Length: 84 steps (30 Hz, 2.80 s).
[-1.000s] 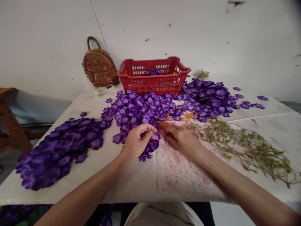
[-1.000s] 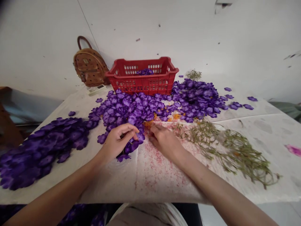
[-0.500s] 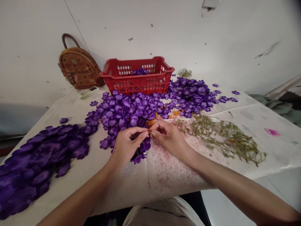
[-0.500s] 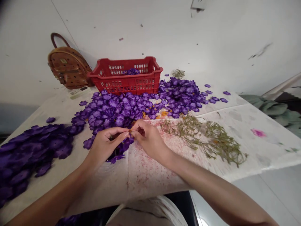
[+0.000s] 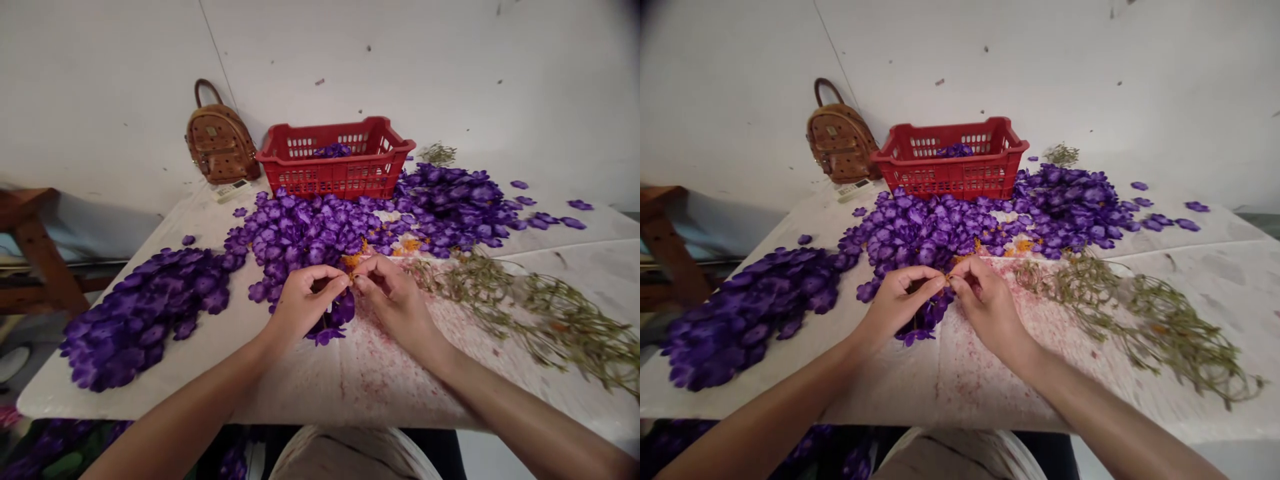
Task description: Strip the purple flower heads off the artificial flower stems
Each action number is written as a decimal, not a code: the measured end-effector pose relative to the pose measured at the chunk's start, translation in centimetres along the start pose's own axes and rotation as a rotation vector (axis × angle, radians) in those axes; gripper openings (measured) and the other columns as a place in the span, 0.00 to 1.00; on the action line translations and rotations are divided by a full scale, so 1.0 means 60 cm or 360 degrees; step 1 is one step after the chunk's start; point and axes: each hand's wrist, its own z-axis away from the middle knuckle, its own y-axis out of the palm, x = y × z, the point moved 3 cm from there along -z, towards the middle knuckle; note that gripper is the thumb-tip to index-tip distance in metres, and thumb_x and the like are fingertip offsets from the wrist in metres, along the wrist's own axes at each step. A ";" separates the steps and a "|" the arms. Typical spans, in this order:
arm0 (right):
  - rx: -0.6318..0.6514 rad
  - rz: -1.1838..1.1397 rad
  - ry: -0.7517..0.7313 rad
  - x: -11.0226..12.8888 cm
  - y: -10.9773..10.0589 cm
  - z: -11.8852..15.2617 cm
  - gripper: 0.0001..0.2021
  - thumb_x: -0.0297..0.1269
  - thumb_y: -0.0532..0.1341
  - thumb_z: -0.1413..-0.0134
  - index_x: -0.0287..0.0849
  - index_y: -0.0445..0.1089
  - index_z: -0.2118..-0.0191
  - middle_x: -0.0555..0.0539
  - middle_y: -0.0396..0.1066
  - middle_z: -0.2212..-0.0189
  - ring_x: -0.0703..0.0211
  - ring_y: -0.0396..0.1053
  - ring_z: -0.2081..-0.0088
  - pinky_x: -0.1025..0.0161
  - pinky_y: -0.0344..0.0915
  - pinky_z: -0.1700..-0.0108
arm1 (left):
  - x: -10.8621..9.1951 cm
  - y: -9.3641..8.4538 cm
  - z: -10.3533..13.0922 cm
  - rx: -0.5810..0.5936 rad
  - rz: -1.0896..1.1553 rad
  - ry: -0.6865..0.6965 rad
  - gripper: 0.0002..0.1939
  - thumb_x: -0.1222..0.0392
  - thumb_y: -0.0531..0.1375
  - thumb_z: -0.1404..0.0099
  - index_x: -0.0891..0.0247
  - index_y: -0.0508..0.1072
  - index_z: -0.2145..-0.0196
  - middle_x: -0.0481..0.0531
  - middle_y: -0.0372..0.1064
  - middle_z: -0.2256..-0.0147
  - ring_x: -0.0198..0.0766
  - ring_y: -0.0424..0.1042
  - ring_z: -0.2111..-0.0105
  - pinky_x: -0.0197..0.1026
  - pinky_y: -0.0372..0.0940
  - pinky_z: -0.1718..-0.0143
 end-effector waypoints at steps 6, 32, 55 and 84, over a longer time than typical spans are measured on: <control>0.0230 -0.0635 0.0375 -0.007 -0.004 -0.003 0.11 0.44 0.65 0.40 0.46 0.65 0.66 0.48 0.75 0.68 0.58 0.73 0.65 0.57 0.71 0.59 | 0.004 -0.009 -0.004 -0.0129 0.0004 0.0061 0.07 0.58 0.65 0.35 0.61 0.83 0.65 0.53 0.82 0.64 0.40 0.78 0.64 0.40 0.71 0.58; 0.0004 0.0246 -0.0156 0.003 -0.020 -0.005 0.07 0.35 0.57 0.34 0.46 0.67 0.66 0.49 0.69 0.71 0.58 0.67 0.69 0.61 0.61 0.65 | -0.008 -0.008 -0.002 0.0100 0.0034 0.0098 0.09 0.59 0.59 0.30 0.64 0.78 0.59 0.52 0.79 0.67 0.37 0.76 0.66 0.37 0.67 0.61; 0.0501 -0.0406 0.0633 -0.064 0.021 -0.004 0.09 0.42 0.63 0.43 0.45 0.67 0.70 0.49 0.74 0.71 0.55 0.76 0.66 0.55 0.72 0.59 | 0.028 -0.029 0.001 0.0295 -0.1240 0.0209 0.15 0.58 0.66 0.37 0.57 0.80 0.52 0.49 0.75 0.60 0.39 0.75 0.62 0.39 0.64 0.63; 0.0141 -0.0271 0.0018 -0.029 -0.005 0.001 0.05 0.37 0.62 0.37 0.48 0.72 0.65 0.46 0.76 0.56 0.53 0.75 0.53 0.55 0.70 0.52 | 0.023 -0.034 -0.004 0.0170 -0.0549 0.0036 0.22 0.48 0.61 0.33 0.64 0.69 0.79 0.43 0.56 0.81 0.30 0.53 0.78 0.36 0.47 0.76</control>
